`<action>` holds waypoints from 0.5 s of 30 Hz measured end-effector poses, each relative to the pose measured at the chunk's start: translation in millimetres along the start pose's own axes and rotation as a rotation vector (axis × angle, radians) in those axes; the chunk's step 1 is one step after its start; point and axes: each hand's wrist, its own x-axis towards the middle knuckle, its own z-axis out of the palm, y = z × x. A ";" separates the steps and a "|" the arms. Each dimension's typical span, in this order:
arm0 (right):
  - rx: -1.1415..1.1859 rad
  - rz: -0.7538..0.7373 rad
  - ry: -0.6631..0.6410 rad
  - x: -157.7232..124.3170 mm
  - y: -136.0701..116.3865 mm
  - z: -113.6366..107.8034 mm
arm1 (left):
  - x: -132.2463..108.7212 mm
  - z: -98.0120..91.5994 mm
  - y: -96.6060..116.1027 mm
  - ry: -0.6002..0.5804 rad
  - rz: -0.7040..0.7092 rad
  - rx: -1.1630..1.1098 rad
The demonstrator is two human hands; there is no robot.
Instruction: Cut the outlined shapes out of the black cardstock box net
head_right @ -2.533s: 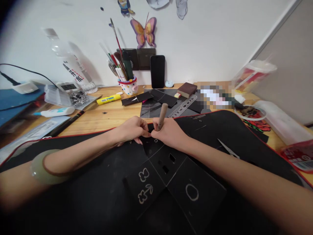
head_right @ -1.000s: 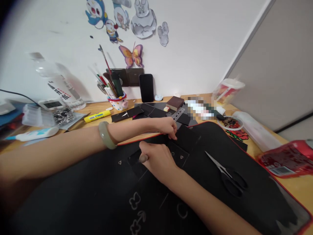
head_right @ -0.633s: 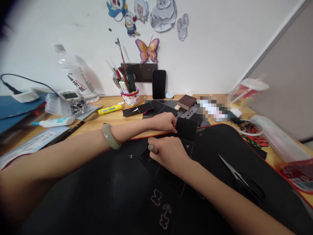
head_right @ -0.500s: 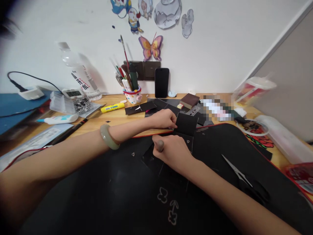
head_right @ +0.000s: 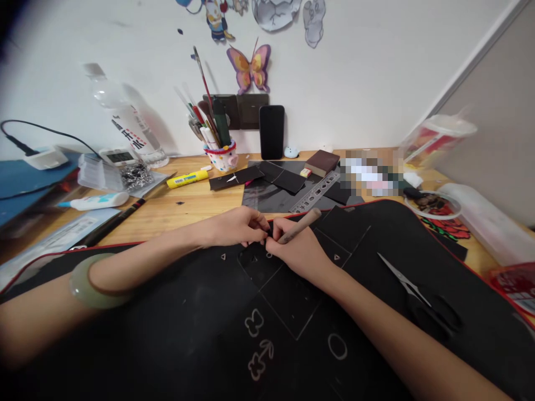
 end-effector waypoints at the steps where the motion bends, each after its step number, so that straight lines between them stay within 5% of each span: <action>1: -0.006 -0.001 0.005 0.5 0.4 0.6 | -0.3 0.8 0.8 0.006 0.005 0.008; 15: 0.038 0.051 0.154 -4.4 -6.2 -4.9 | 1.8 5.8 -2.8 0.048 -0.018 0.034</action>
